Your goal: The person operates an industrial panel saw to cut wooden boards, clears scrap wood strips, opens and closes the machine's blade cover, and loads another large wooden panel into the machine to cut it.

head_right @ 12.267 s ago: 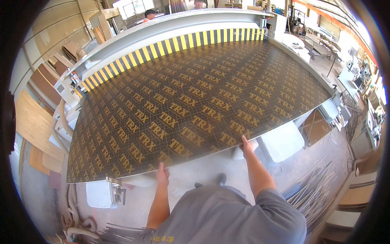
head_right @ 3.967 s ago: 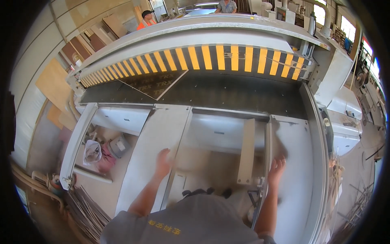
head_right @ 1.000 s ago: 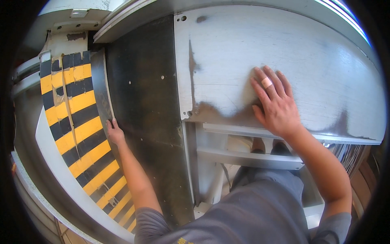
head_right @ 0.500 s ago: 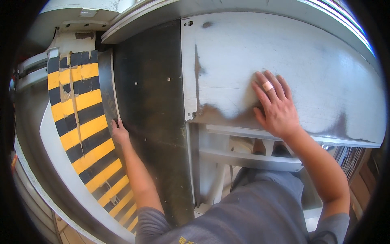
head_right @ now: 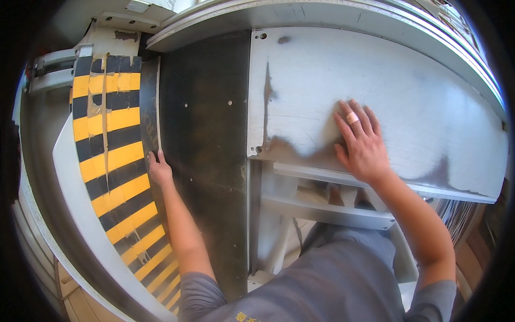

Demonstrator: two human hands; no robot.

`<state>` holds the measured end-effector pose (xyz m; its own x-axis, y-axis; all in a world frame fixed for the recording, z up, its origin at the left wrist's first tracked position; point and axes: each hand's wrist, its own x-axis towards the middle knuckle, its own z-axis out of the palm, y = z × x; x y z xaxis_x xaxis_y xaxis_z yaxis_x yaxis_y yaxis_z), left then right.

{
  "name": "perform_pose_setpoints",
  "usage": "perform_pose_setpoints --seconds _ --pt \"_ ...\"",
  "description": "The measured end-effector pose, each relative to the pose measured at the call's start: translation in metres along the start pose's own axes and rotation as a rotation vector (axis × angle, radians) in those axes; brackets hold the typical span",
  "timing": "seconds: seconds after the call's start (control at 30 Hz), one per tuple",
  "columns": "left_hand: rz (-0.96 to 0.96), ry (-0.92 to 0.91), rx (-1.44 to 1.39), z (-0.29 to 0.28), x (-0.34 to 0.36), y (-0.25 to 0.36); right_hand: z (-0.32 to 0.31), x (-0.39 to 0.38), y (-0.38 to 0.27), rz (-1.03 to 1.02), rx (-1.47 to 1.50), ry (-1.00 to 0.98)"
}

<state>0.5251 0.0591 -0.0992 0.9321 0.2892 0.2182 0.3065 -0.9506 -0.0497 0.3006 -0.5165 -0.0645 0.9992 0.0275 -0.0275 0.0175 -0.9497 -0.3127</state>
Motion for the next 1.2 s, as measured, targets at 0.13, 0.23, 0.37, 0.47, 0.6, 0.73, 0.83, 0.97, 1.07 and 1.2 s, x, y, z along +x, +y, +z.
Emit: perform_pose_setpoints --seconds 0.13,0.23,0.37,0.47,0.6,0.73,0.83,0.97,1.07,1.2 --pt "-0.026 0.009 -0.039 -0.004 -0.002 0.008 -0.003 -0.001 -0.001 -0.013 0.004 0.025" --pt "-0.039 -0.029 -0.114 -0.006 -0.001 0.014 -0.004 -0.007 0.002 -0.03 -0.016 0.072" --pt "-0.046 0.153 -0.028 -0.001 -0.033 0.035 0.004 -0.01 0.003 -0.056 0.002 0.114" --pt "0.172 0.344 -0.266 -0.016 -0.089 0.083 0.0 -0.015 0.003 -0.084 -0.006 0.147" --pt "0.36 0.2 -0.465 -0.054 -0.193 0.105 -0.003 -0.017 0.0 -0.111 0.005 0.184" --pt "0.181 0.153 -0.498 -0.076 -0.287 0.048 0.003 -0.017 -0.006 -0.104 0.007 0.176" --pt "-0.011 0.142 -0.38 -0.091 -0.355 -0.003 0.002 -0.021 0.01 -0.096 0.0 0.189" --pt "-0.333 0.175 -0.229 -0.094 -0.477 -0.108 0.003 -0.027 0.008 -0.11 0.011 0.176" --pt "-0.59 0.25 0.059 -0.088 -0.621 -0.205 0.003 -0.034 -0.013 -0.17 0.044 0.143" --pt "-0.874 0.077 0.388 -0.106 -0.778 -0.245 0.008 -0.041 -0.025 -0.189 0.077 0.124"
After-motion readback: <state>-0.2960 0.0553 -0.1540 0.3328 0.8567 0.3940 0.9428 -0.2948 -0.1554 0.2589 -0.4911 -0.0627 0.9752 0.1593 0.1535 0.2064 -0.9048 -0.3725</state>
